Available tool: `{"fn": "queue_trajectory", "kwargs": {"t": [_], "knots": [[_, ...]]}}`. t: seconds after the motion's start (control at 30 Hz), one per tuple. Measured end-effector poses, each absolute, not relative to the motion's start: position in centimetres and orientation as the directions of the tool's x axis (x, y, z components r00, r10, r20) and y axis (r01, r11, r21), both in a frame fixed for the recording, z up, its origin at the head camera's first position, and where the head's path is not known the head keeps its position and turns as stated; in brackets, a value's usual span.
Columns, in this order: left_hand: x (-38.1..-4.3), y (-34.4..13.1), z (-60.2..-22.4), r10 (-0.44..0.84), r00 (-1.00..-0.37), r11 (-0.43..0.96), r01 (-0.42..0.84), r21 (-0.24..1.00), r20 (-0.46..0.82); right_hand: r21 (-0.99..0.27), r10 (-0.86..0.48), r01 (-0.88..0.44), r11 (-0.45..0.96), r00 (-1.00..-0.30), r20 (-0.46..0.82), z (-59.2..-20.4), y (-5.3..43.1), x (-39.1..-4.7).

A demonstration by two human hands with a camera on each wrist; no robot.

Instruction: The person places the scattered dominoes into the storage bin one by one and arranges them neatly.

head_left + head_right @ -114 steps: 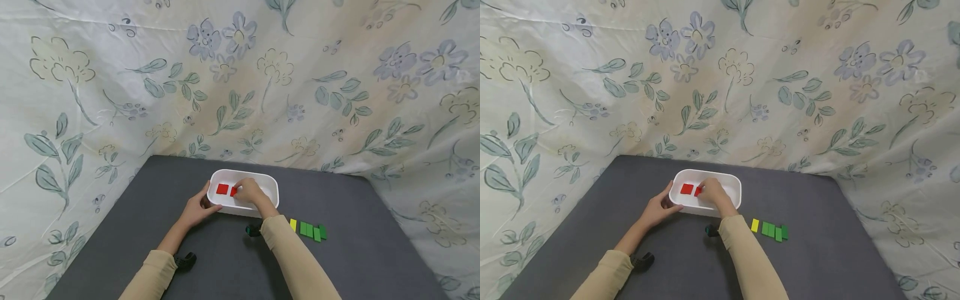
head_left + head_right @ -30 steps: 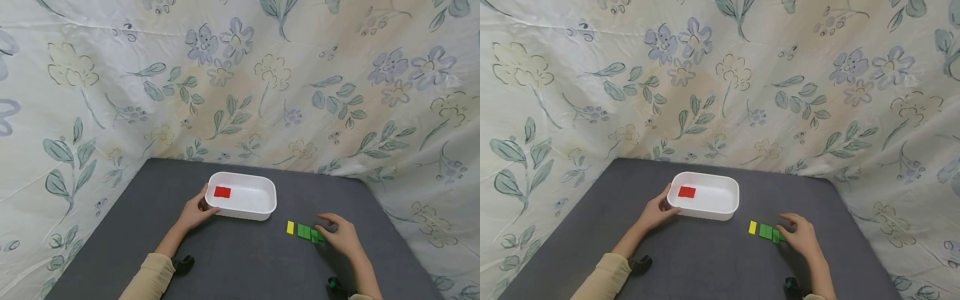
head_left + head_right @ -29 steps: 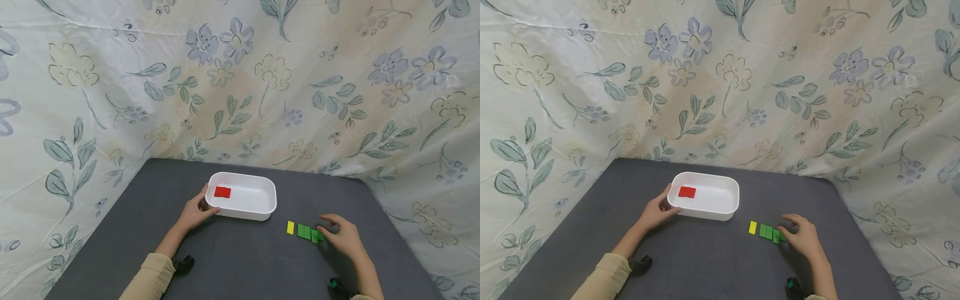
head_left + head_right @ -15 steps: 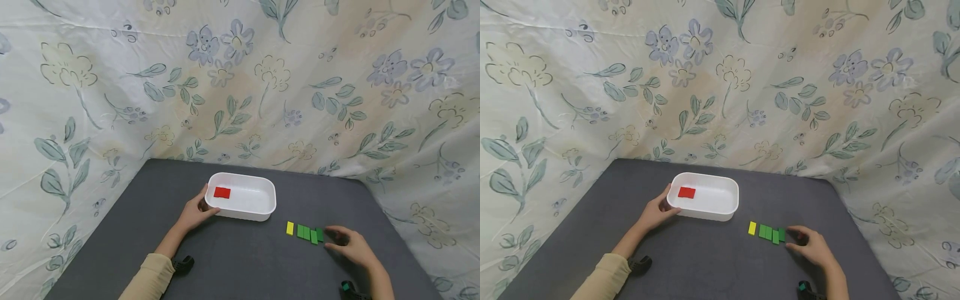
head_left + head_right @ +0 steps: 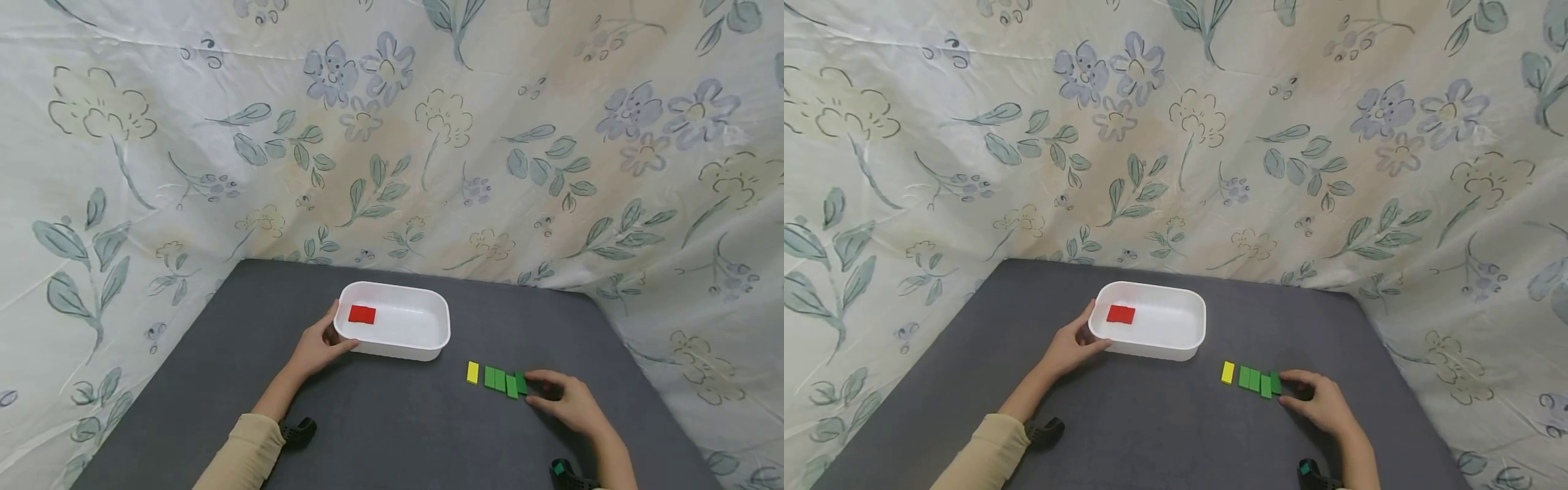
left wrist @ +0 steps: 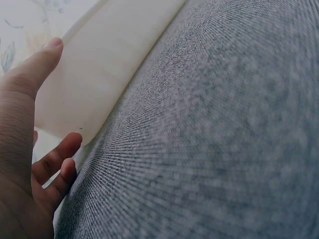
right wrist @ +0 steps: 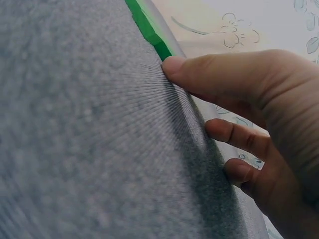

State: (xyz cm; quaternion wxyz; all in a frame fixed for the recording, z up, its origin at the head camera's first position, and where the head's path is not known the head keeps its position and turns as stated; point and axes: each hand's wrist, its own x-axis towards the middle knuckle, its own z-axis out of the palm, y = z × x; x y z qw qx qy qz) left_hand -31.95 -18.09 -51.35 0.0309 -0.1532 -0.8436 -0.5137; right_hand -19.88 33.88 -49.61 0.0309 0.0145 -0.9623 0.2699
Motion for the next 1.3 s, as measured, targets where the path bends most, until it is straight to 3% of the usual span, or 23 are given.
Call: {"fn": "queue_trajectory", "kwargs": {"t": [1.03,1.3], "knots": [[-32.1,-17.8,-51.4,0.223,-0.951,0.427,0.294,0.855,0.215,-0.513,-0.011,-0.112,0.851,-0.981,0.195,-49.6,33.6,-19.9],[-32.0,-18.0,-51.3,0.225,-0.949,0.438,0.301,0.847,0.221,-0.534,0.011,-0.146,0.833,-0.960,0.280,-49.2,33.5,-20.0]]}}
